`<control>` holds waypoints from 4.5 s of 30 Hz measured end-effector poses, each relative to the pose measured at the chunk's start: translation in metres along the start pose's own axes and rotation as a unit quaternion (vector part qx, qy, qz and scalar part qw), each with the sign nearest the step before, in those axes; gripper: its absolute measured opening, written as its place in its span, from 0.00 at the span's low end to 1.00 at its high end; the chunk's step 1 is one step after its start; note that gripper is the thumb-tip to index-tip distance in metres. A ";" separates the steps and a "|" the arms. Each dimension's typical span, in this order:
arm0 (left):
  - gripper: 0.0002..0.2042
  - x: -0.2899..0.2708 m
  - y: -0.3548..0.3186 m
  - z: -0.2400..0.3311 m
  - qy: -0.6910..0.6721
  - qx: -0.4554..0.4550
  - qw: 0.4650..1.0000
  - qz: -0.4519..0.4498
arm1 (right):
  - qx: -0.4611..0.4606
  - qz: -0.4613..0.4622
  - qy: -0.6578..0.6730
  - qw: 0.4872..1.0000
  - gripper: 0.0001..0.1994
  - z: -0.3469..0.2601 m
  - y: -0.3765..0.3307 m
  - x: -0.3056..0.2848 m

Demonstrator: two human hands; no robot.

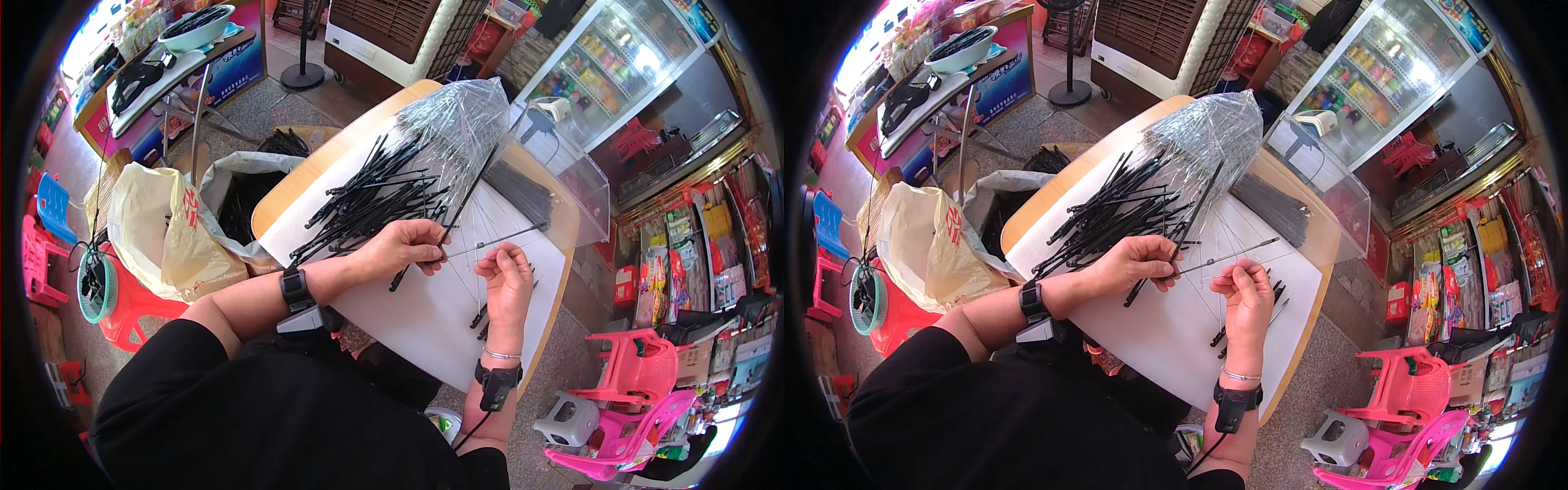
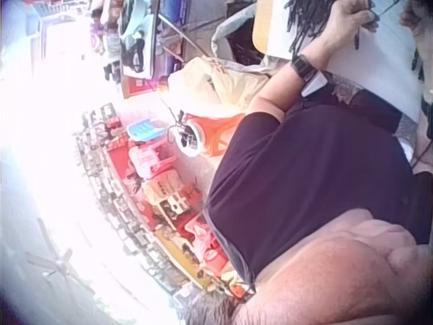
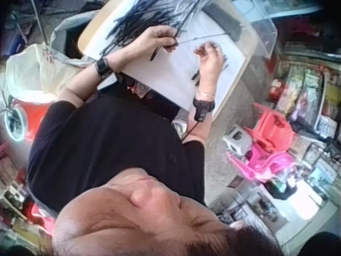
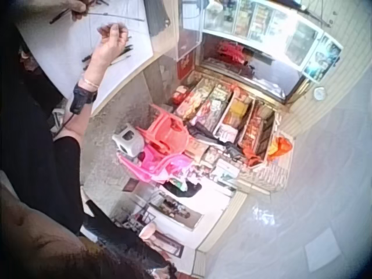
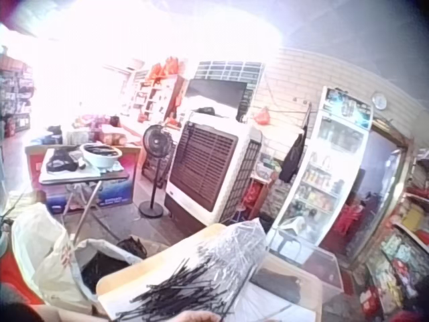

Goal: Organizing and sorting black zip ties or similar thin plastic rods on a workspace.

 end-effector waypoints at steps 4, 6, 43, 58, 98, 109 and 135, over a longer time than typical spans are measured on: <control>0.09 0.002 0.000 0.002 0.000 0.009 1.000 -0.001 | 0.010 -0.008 0.010 1.000 0.04 0.004 -0.004 0.012; 0.09 0.000 0.001 0.001 -0.002 0.010 1.000 0.005 | 0.006 -0.028 -0.141 0.990 0.03 0.004 -0.007 0.019; 0.17 0.016 -0.006 -0.003 0.004 -0.044 0.996 -0.081 | 0.064 -0.039 0.023 0.997 0.05 0.030 -0.005 0.024; 0.15 0.025 -0.010 -0.007 0.011 -0.062 0.989 -0.133 | 0.110 -0.005 0.038 0.993 0.05 0.040 0.002 0.002; 0.05 -0.007 -0.004 0.004 0.030 -0.017 0.999 0.029 | -0.049 -0.065 -0.122 0.989 0.06 0.004 -0.013 0.045; 0.05 0.019 -0.009 0.008 0.155 -0.041 0.986 -0.036 | 0.048 -0.163 -0.126 0.977 0.08 0.019 -0.021 0.048; 0.06 0.016 -0.010 0.020 0.257 0.055 0.965 0.004 | -0.078 -0.076 -0.212 0.971 0.06 0.004 -0.021 0.049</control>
Point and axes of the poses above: each hand's wrist, its own y-axis towards the middle knuckle, its own x-axis out of the palm, z = x × y, the point moved 9 cm from there along y, towards the middle knuckle, and after that the axes turned 2 degrees about z, right-handed, at the moved point
